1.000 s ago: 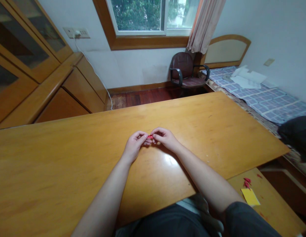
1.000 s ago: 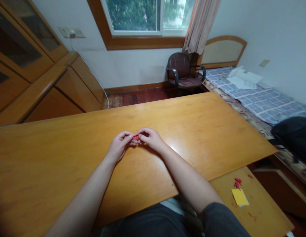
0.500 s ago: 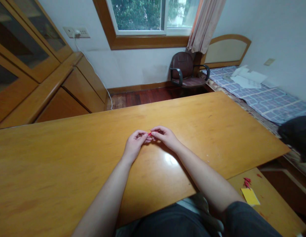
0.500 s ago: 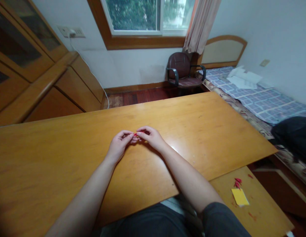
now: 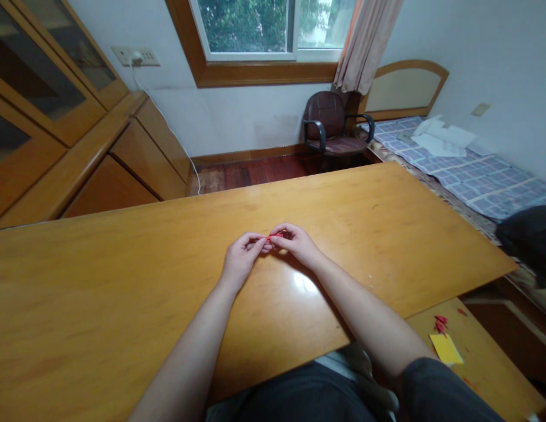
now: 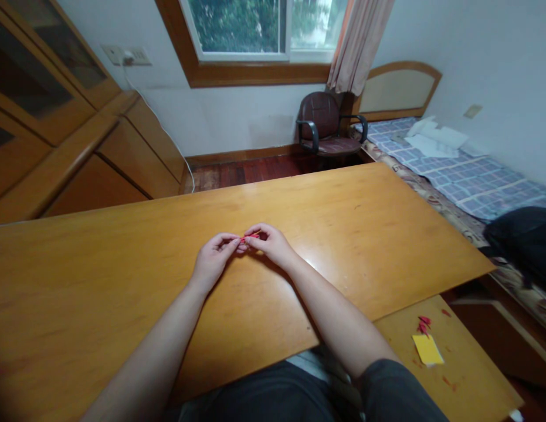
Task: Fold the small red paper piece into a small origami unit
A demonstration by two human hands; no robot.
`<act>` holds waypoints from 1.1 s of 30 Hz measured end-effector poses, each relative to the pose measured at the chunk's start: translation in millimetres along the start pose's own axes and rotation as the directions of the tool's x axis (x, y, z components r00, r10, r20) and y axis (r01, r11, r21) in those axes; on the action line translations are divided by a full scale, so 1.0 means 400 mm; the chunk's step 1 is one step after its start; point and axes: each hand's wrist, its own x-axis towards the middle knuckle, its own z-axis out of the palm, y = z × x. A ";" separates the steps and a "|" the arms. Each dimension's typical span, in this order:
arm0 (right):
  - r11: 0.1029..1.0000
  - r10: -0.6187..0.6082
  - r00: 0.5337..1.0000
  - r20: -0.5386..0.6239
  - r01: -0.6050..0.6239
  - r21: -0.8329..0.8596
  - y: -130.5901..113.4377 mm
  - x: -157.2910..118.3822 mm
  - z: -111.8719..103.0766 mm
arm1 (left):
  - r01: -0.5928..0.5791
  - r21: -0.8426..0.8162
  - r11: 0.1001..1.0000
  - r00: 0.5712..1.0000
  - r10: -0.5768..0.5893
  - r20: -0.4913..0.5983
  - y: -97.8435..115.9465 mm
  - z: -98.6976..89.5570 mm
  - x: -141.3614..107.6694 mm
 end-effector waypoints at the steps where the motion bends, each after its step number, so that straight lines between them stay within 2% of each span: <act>1: 1.000 0.001 1.000 0.002 -0.001 0.001 0.000 0.000 0.000 | 0.001 -0.001 1.000 1.000 -0.001 -0.002 0.002 0.000 -0.001; 5: 0.999 -0.020 1.000 0.006 0.020 -0.038 -0.001 0.000 -0.003 | -0.007 0.006 1.000 1.000 0.007 -0.005 0.007 0.001 -0.003; 9: 0.986 -0.104 0.995 0.006 0.104 -0.132 0.001 0.003 -0.006 | -0.023 0.021 1.000 1.000 0.023 -0.009 0.011 0.002 -0.005; 14: 0.999 -0.028 1.000 0.011 0.028 -0.018 0.003 0.004 -0.003 | -0.005 -0.012 1.000 1.000 0.004 -0.018 0.018 0.007 -0.005; 23: 0.998 -0.005 1.000 0.002 0.005 0.058 -0.005 -0.001 0.010 | 0.069 -0.030 0.997 0.997 -0.068 0.026 0.026 0.009 -0.004; 33: 0.994 -0.031 0.999 -0.033 0.034 0.101 -0.005 -0.002 0.028 | 0.119 -0.238 0.964 0.991 -0.128 -0.025 0.019 0.022 -0.002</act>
